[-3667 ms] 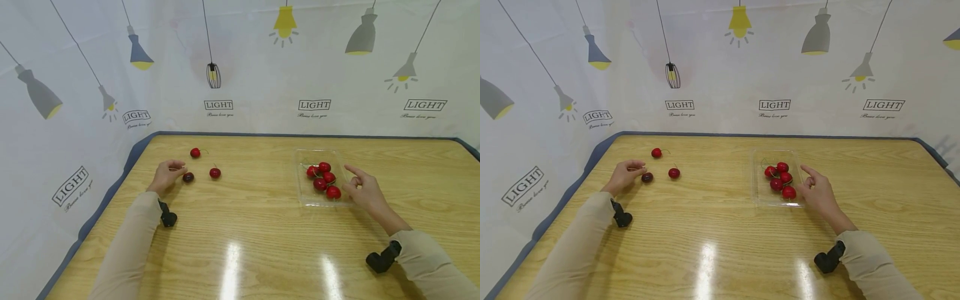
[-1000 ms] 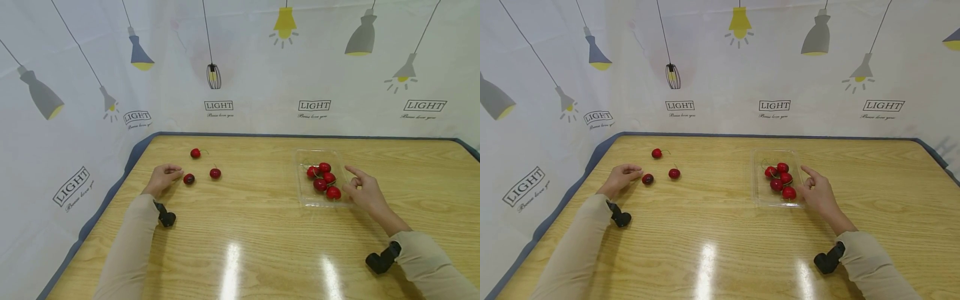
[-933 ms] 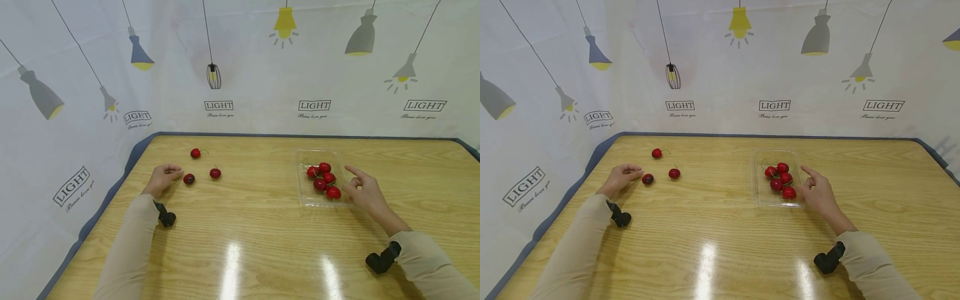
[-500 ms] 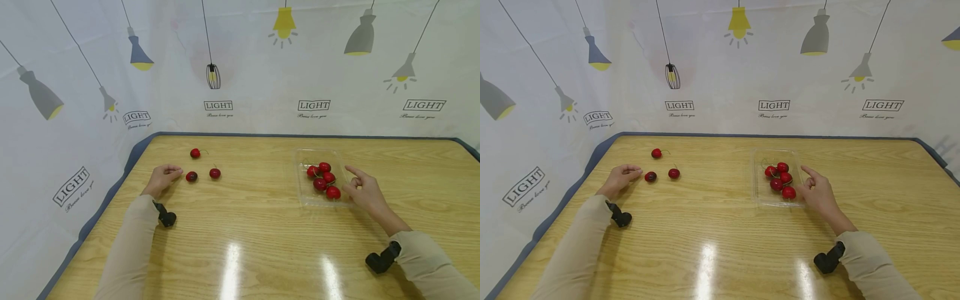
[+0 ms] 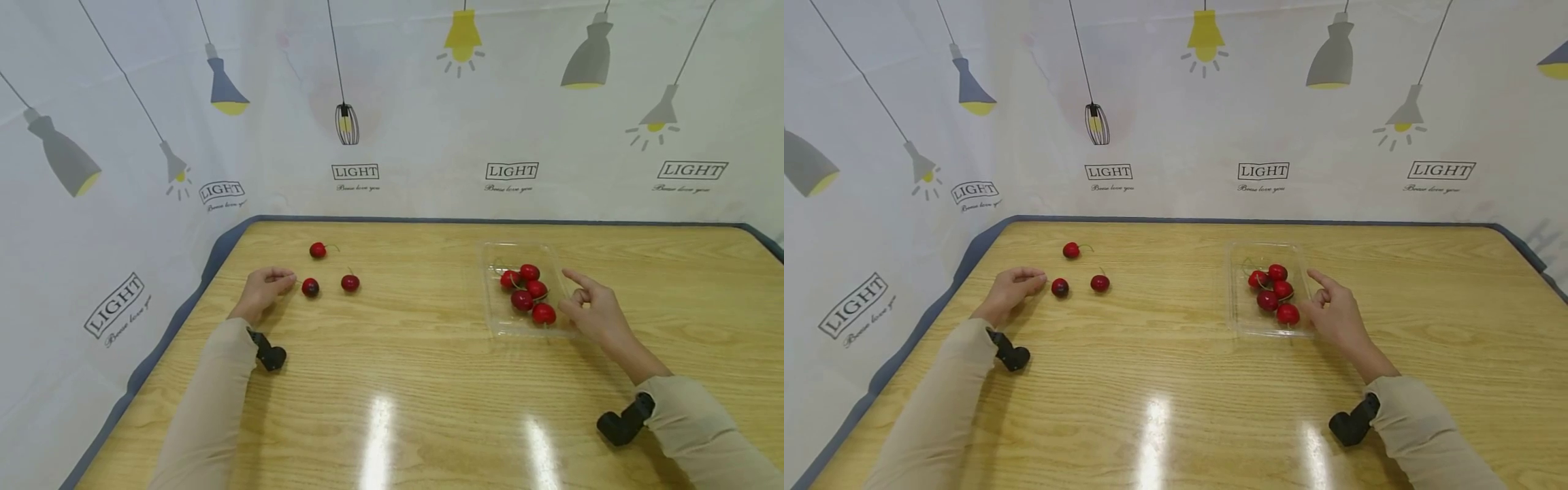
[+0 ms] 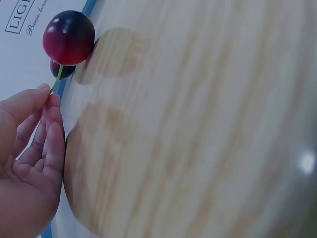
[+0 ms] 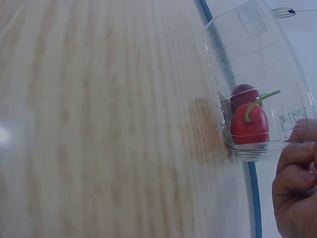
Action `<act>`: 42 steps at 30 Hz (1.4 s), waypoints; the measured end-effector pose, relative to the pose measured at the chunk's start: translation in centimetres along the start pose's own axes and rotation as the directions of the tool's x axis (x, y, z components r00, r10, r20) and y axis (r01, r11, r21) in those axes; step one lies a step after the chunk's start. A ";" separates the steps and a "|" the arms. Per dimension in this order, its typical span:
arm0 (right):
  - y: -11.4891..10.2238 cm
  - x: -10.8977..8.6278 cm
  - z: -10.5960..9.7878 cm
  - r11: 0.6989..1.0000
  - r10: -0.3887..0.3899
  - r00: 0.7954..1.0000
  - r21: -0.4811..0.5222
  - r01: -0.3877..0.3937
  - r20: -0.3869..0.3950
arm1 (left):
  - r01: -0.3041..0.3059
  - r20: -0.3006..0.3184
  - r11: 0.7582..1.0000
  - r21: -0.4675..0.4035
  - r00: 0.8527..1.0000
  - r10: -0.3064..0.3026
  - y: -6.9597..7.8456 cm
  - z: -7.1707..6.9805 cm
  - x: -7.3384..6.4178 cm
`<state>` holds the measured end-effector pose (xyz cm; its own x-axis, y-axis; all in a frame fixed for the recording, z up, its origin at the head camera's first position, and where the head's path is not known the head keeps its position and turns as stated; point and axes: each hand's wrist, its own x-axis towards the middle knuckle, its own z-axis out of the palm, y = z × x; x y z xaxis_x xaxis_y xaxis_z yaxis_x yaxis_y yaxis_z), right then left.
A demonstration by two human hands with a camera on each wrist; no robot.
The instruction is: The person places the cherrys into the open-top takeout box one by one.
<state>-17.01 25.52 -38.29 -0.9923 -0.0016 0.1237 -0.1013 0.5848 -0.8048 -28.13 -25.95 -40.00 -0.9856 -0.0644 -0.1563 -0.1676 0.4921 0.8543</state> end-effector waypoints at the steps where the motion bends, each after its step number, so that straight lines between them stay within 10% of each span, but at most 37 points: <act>1: 0.0 0.0 0.0 1.000 0.001 1.000 0.000 -0.001 0.001 | -0.003 0.001 1.000 -0.009 1.000 0.003 0.1 0.0 0.0; 42: 0.0 0.2 0.2 1.000 -0.002 1.000 0.012 0.002 -0.002 | -0.150 0.035 0.982 -0.118 0.987 0.155 3.8 0.5 -1.6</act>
<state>-17.19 25.32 -38.39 -0.9920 -0.0013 0.1261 -0.1039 0.5754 -0.8112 -27.23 -23.51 -36.76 -0.9983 0.0428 -0.0390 -0.0192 0.3901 0.9206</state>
